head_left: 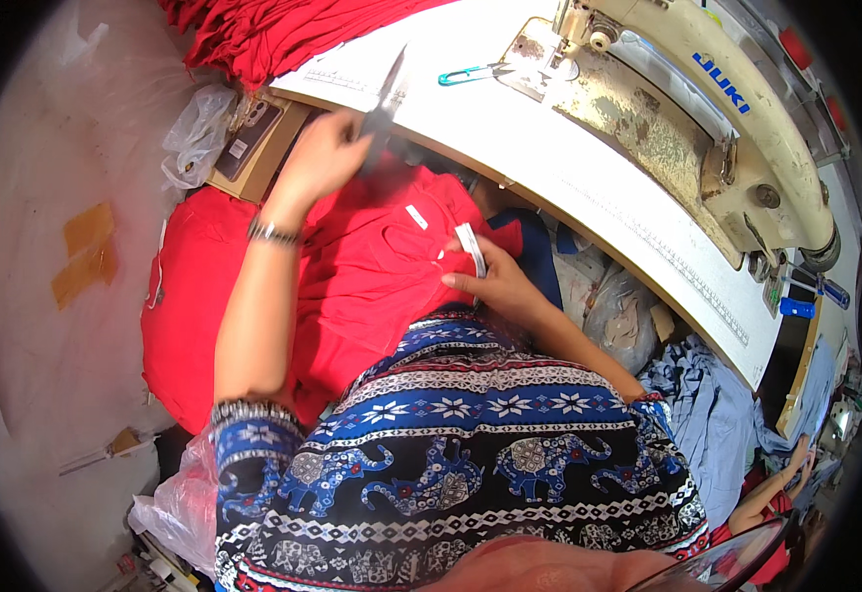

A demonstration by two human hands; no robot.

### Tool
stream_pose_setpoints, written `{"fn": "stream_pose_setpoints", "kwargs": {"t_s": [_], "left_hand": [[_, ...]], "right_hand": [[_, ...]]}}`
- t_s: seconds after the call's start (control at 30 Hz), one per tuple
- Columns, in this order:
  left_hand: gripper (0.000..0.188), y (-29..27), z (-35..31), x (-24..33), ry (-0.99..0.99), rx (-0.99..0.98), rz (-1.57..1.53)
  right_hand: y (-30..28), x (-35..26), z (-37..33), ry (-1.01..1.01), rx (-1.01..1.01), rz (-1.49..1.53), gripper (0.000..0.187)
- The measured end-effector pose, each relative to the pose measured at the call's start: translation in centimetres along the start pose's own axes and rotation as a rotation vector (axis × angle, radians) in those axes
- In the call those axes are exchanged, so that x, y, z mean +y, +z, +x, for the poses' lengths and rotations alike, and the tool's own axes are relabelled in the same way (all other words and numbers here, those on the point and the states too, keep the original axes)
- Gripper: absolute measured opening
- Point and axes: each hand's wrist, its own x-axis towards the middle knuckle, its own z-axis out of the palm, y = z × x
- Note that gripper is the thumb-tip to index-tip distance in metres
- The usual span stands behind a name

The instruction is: The person inspects red shirts, using shears to trim excess thread from the neck labels and collar seams before stacking the finished garments.

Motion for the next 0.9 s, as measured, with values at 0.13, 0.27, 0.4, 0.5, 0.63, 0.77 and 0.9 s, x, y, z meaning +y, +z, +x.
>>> {"fn": "stream_pose_setpoints", "kwargs": {"t_s": [0.13, 0.27, 0.4, 0.5, 0.63, 0.77, 0.9], "left_hand": [[0.048, 1.7, 7.9, 1.6, -0.062, 0.112, 0.104], [0.046, 2.7, 6.6, 4.4, 0.263, 0.253, 0.081], [0.049, 1.6, -6.6, 9.4, 0.115, -0.345, 0.43], [0.043, 5.0, -13.9, 4.1, 0.011, -0.394, 0.557], [0.032, -0.1, -16.0, -1.9, -0.156, 0.181, 0.496], [0.031, -10.8, -16.5, -3.0, -0.064, 0.781, 0.427], [0.025, -17.7, -20.5, 0.8, 0.059, 1.064, 0.108]], "right_hand": [[0.5, -3.0, -1.6, 0.333, -0.151, -0.093, 0.048], [-0.6, -1.7, -2.4, 0.138, 0.049, 0.017, 0.027], [-1.4, -2.6, -1.5, 0.129, 0.194, 0.142, 0.018], [-1.0, -3.6, 0.0, 0.0, 0.265, 0.33, 0.016], [-1.2, -8.3, 4.2, -0.169, 0.293, 0.439, 0.012], [1.2, -14.3, 8.4, -0.561, 0.348, 0.177, 0.031], [3.4, -20.9, 6.8, -0.847, 0.073, 0.28, 0.04]]}}
